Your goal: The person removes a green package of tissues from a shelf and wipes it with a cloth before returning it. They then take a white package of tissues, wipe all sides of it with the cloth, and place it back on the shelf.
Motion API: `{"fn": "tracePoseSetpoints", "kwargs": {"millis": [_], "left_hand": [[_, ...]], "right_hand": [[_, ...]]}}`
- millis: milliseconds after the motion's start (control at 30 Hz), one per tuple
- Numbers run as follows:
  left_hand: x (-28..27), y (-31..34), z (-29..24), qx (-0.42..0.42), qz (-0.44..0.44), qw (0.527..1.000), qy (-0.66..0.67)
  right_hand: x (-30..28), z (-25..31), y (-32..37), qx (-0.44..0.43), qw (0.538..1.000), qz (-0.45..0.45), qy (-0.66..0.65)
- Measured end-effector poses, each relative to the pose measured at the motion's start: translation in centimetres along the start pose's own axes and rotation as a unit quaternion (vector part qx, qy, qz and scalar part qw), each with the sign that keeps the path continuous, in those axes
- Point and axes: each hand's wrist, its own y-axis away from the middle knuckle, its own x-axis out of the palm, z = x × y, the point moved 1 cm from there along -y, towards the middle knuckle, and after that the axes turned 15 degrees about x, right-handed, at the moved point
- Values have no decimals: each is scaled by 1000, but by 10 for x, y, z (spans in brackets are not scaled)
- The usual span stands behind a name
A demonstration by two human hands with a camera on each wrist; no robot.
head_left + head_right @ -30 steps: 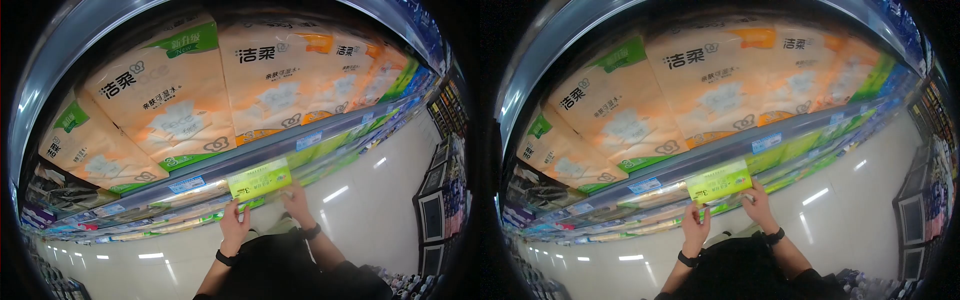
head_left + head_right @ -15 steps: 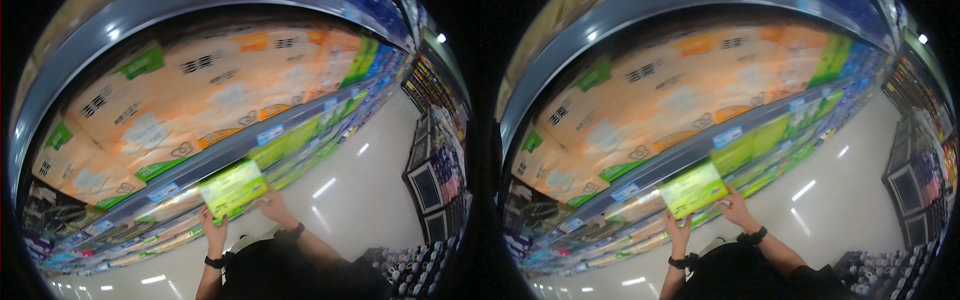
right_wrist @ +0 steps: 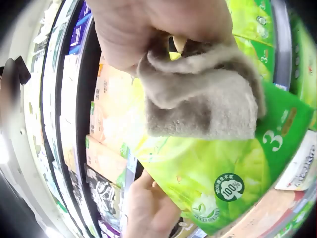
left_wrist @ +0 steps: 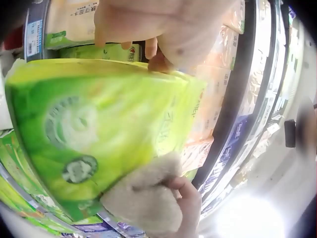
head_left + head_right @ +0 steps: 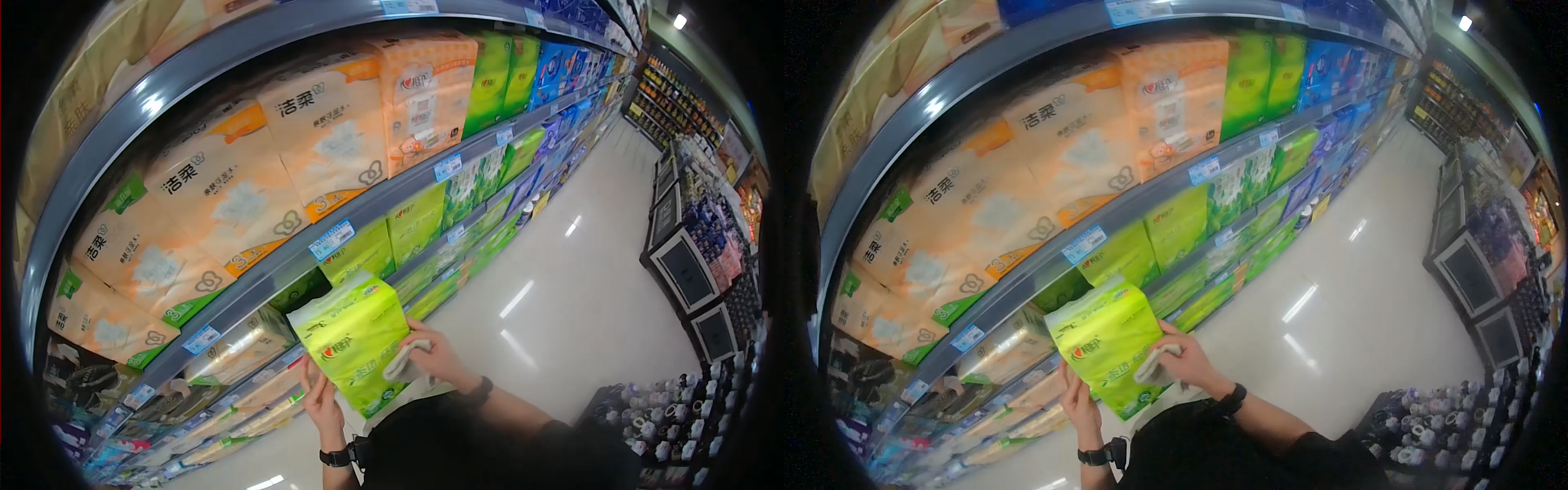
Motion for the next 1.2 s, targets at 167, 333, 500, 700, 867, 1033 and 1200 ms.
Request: {"fn": "tracePoseSetpoints", "kwargs": {"millis": [167, 333, 500, 700, 867, 1033, 1200], "left_hand": [[8, 34, 4, -45, 8, 989, 143], [12, 79, 11, -366, 5, 906, 211], [22, 105, -2, -303, -81, 858, 407], [-14, 121, 32, -166, 62, 984, -21], [-16, 83, 23, -220, -123, 837, 485], [-11, 59, -15, -227, -134, 888, 376], [-26, 54, -12, -226, -128, 892, 370]], "right_hand": [[-51, 10, 1, 67, 986, 82, -127], [-71, 17, 0, 248, 903, 163, -312], [-75, 42, 8, 263, 802, 174, -506], [-79, 80, 35, 14, 968, -75, -237], [-11, 83, 63, -294, 913, 164, 233], [14, 68, 63, -345, 849, 327, 231], [15, 74, 50, -257, 915, 95, 295]]}}
